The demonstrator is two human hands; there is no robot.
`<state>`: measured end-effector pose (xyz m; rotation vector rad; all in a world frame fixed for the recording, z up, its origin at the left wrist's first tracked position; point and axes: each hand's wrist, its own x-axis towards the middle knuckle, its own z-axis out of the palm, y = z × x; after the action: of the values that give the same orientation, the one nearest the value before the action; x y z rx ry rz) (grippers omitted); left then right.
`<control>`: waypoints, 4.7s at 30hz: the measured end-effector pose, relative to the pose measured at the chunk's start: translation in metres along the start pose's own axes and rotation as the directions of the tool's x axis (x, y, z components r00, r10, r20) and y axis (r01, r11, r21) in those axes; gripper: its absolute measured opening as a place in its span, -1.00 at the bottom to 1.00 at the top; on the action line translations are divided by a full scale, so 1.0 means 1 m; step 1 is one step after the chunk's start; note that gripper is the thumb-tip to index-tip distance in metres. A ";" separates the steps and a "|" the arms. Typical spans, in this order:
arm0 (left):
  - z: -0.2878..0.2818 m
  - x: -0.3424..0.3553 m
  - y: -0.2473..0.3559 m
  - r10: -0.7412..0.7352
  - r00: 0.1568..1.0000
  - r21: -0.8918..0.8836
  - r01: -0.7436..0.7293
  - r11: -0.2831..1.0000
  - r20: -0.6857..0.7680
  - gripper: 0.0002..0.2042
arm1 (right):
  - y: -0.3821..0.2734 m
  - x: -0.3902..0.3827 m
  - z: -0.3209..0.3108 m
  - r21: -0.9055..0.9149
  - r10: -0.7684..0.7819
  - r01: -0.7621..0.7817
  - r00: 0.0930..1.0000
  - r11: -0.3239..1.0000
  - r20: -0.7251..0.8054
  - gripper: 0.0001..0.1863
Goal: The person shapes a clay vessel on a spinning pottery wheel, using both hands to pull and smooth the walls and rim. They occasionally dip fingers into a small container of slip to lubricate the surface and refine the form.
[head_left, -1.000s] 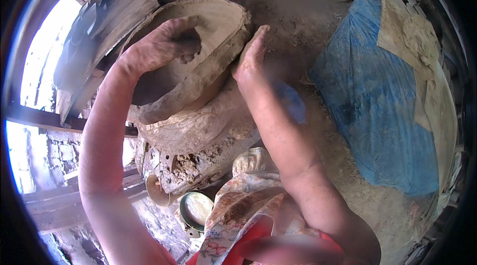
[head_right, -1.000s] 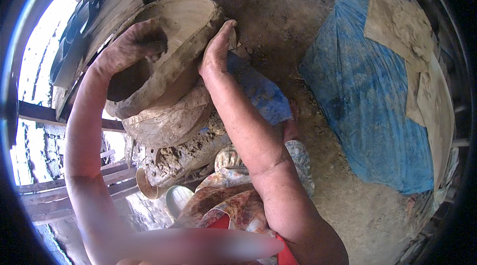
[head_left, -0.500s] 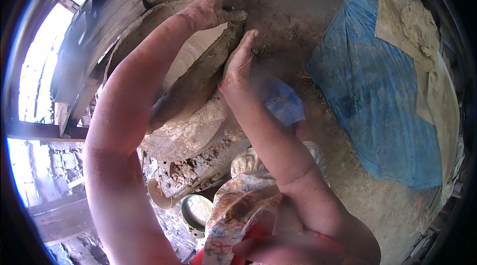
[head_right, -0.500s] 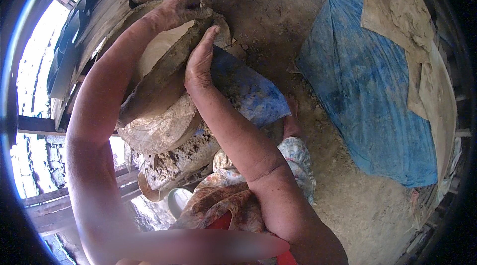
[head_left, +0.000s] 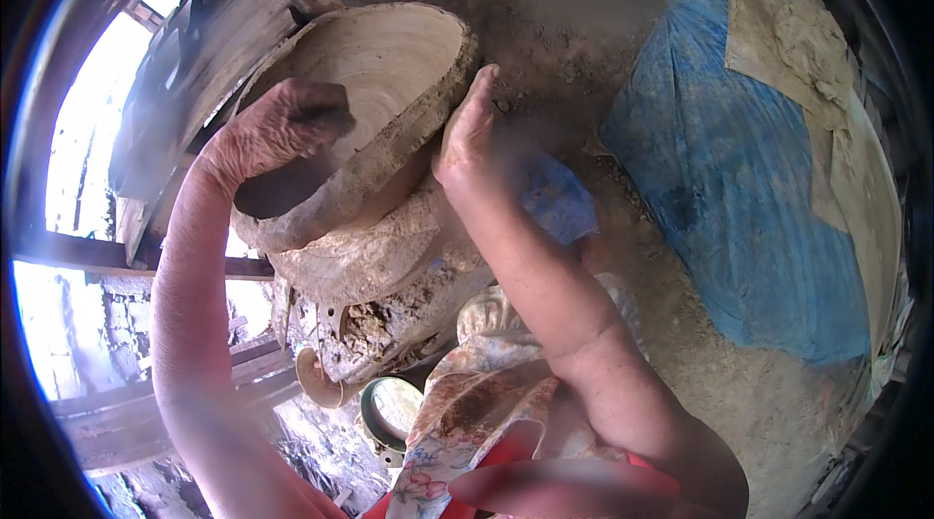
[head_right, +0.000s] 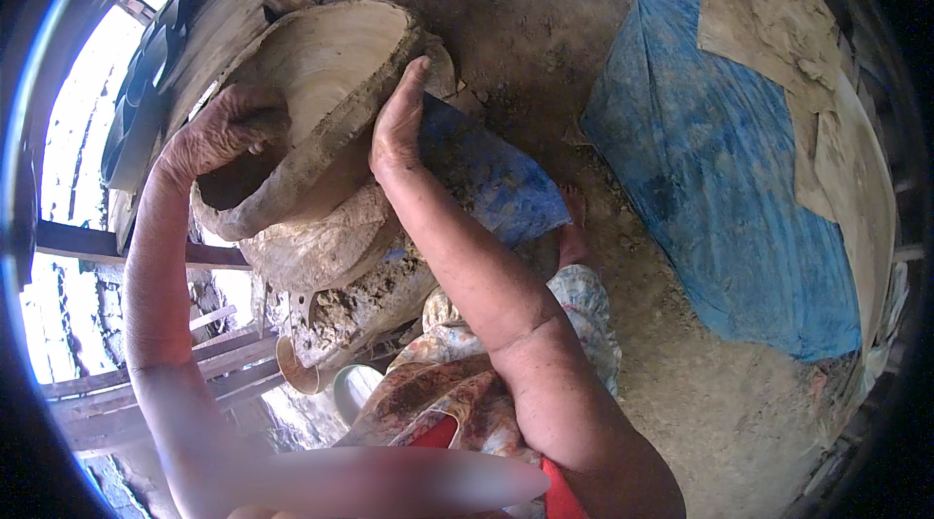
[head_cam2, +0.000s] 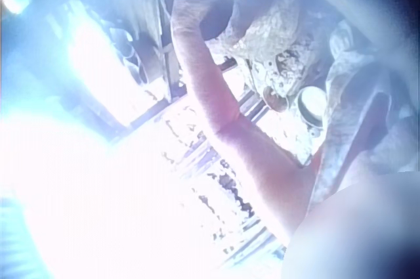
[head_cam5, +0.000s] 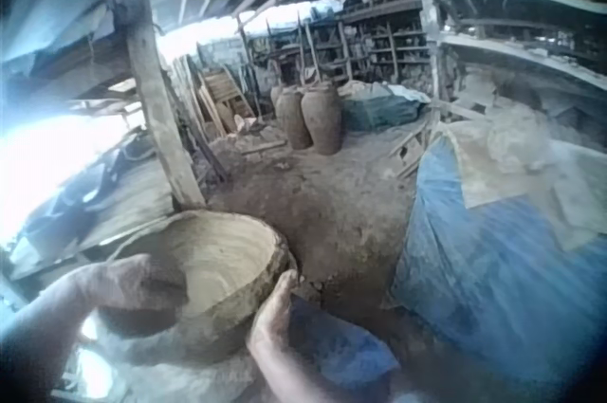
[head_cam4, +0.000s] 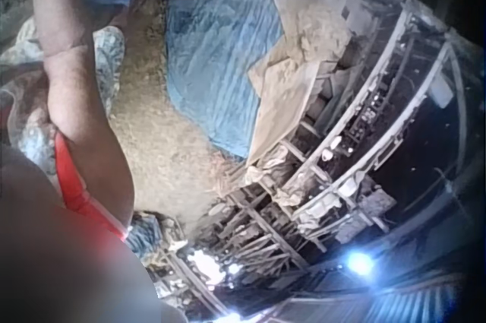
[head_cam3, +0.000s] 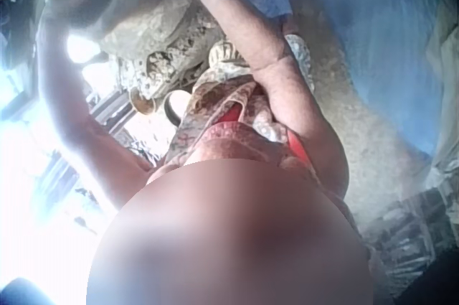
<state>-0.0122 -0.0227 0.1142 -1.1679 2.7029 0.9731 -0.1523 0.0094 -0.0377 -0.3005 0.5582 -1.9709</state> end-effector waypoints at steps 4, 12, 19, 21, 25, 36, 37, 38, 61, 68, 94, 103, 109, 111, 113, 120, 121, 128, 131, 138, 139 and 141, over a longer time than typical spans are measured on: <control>0.005 0.004 -0.010 0.005 0.999 -0.133 -0.012 0.991 -0.052 -0.86 | -0.010 -0.021 -0.011 -0.087 0.014 -0.019 0.998 0.996 -0.067 -0.16; 0.035 0.058 0.012 0.201 0.978 -0.035 -0.199 0.979 0.049 -0.65 | -0.036 0.020 -0.046 0.141 0.136 -0.133 0.991 0.981 -0.012 -0.10; 0.055 0.099 0.033 0.178 0.955 0.083 -0.202 0.976 0.238 -0.52 | -0.035 0.005 -0.040 0.177 0.132 -0.123 0.991 0.976 -0.037 -0.16; 0.061 0.110 0.036 0.174 0.949 0.033 -0.189 0.981 0.262 -0.51 | -0.037 -0.009 -0.038 0.174 0.152 -0.135 0.984 0.975 -0.094 -0.20; 0.078 0.139 0.031 0.253 0.961 0.197 -0.270 0.943 0.108 -0.55 | -0.041 -0.030 -0.033 0.243 0.122 -0.093 0.987 0.965 -0.108 -0.27; 0.035 0.123 -0.018 -0.043 0.991 0.258 0.075 0.963 -0.130 -0.83 | -0.046 -0.046 -0.091 0.220 0.111 -0.087 0.989 0.972 -0.097 -0.33; 0.034 0.111 -0.021 -0.107 0.985 0.219 0.135 0.966 -0.136 -0.84 | -0.048 -0.040 -0.094 0.223 0.136 -0.119 0.989 0.967 -0.064 -0.31; 0.034 0.098 -0.024 -0.180 0.975 0.170 0.201 0.965 -0.133 -0.84 | -0.050 -0.034 -0.095 0.239 0.176 -0.163 0.984 0.957 -0.036 -0.30; 0.115 0.028 0.066 0.299 0.952 0.250 -0.305 0.919 0.062 -0.49 | -0.047 -0.087 -0.072 0.272 0.169 -0.229 0.959 0.935 0.228 -0.25; 0.084 -0.011 0.022 0.029 0.997 -0.344 -0.051 0.938 -0.067 -0.77 | -0.062 -0.074 -0.072 0.067 0.208 -0.219 0.968 0.973 0.141 -0.31; 0.134 -0.041 0.026 0.227 0.971 0.540 -0.149 0.828 -0.080 -0.83 | -0.060 -0.071 -0.031 -0.264 0.182 -0.073 0.892 0.962 0.413 -0.36; 0.093 -0.025 -0.054 -0.155 0.937 -0.090 0.134 0.987 -0.314 -0.83 | -0.054 -0.080 -0.035 -0.309 0.194 -0.075 0.906 0.948 0.375 -0.35; 0.061 -0.002 -0.091 -0.338 0.875 -0.230 0.271 0.935 -0.347 -0.82 | -0.053 -0.074 -0.032 -0.249 0.098 0.018 0.890 0.968 0.445 -0.34; 0.055 0.007 -0.098 -0.397 0.883 -0.656 0.146 0.740 -0.251 -0.80 | -0.053 -0.059 -0.028 -0.241 0.078 0.027 0.905 0.970 0.418 -0.33; 0.056 0.012 -0.102 -0.395 0.849 -0.776 -0.029 0.631 -0.352 -0.77 | -0.050 -0.050 -0.024 -0.266 0.191 -0.089 0.901 0.960 0.389 -0.29; 0.058 0.022 -0.102 -0.403 0.745 -0.735 -0.170 0.656 -0.532 -0.75 | -0.039 -0.049 -0.015 -0.346 0.197 -0.075 0.922 0.935 0.332 -0.34; 0.057 0.024 -0.102 -0.396 0.734 -0.727 -0.191 0.659 -0.551 -0.77 | -0.031 -0.048 -0.011 -0.476 0.069 0.056 0.968 0.877 0.240 -0.34; 0.048 0.043 -0.098 -0.500 0.578 -0.399 0.303 0.865 -0.645 -0.67 | -0.009 0.012 0.007 -0.312 0.342 -0.209 0.812 0.927 0.473 -0.27; 0.050 0.054 -0.085 -0.385 0.489 -0.185 0.409 0.894 -0.783 -0.67 | 0.002 0.007 0.005 -0.202 0.323 -0.256 0.825 0.945 0.463 -0.31; 0.067 0.063 -0.052 -0.198 0.766 0.146 0.356 0.923 -0.611 -0.78 | -0.002 -0.015 0.013 -0.117 0.343 -0.323 0.856 0.939 0.386 -0.37; 0.068 0.061 -0.053 -0.135 0.754 0.183 0.322 0.929 -0.643 -0.81 | -0.004 -0.018 0.015 -0.126 0.334 -0.309 0.859 0.943 0.389 -0.37; 0.066 0.052 -0.062 -0.178 0.751 0.013 0.240 0.971 -0.636 -0.81 | -0.008 -0.027 0.016 -0.136 0.351 -0.323 0.865 0.936 0.358 -0.38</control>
<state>-0.0213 -0.0513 0.0144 -2.0343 2.9175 0.4554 -0.1398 0.0323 -0.0189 -0.5744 0.3980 -1.5040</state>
